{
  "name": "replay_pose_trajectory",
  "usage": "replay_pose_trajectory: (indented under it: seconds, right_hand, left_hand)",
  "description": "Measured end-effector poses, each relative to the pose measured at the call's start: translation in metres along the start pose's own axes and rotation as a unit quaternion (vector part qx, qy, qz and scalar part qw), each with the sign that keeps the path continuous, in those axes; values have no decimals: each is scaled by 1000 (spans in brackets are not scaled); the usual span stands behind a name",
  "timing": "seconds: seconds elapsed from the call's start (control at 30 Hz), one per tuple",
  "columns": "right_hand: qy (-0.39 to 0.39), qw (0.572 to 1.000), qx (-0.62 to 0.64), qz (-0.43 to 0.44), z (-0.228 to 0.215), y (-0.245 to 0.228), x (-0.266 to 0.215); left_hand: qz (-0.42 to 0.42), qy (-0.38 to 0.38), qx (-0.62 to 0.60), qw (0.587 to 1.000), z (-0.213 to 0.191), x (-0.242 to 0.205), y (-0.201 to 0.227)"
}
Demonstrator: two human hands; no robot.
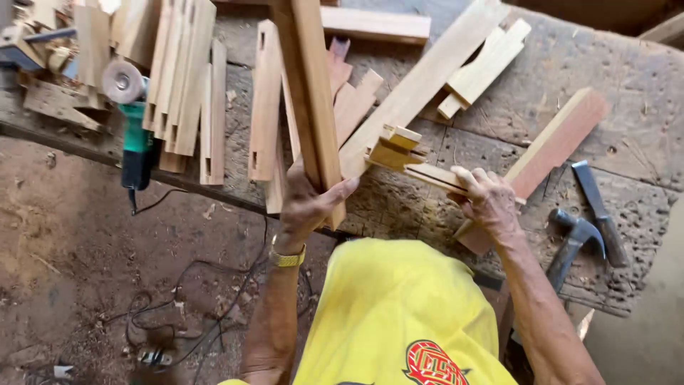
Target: The person dry-fits wooden furniture frame parts at a workbench, picking up rails and shaped components and pressing their tenons into mortises by hand to test the joints. They turn pieces over, try different rails one at a time, and set pieces back on the bench between fits.
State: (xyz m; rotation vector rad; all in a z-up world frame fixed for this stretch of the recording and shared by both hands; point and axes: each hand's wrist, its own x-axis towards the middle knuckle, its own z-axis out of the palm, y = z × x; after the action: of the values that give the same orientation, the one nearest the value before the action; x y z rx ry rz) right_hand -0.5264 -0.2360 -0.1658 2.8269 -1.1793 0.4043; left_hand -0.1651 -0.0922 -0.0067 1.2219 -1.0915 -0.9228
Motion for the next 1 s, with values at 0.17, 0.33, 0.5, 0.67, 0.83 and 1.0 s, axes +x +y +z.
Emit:
replay_pose_trajectory:
  seconds: [0.17,0.33,0.5,0.67,0.83,1.0]
  right_hand:
    - [-45,983,180,8,-15,15,29]
    - [-199,936,261,129,-20,28,57]
    - [-277,904,267,187,-20,25,68]
    - [-307,893,276,181,-21,35,72]
    - [-328,884,265,202,-20,34,72]
    - [-340,867,288,222,-24,31,76]
  left_hand:
    - [-79,118,224,964,-24,13,-28]
    - [-154,141,293,933,-26,-19,-62]
    - [-45,69,388,918,-34,-75,-85]
    - [35,-246,446,860,-60,-55,-133]
    - [-52,-286,471,833,-47,-20,-142]
    - [-37,-292,489,821,-44,-9,-131]
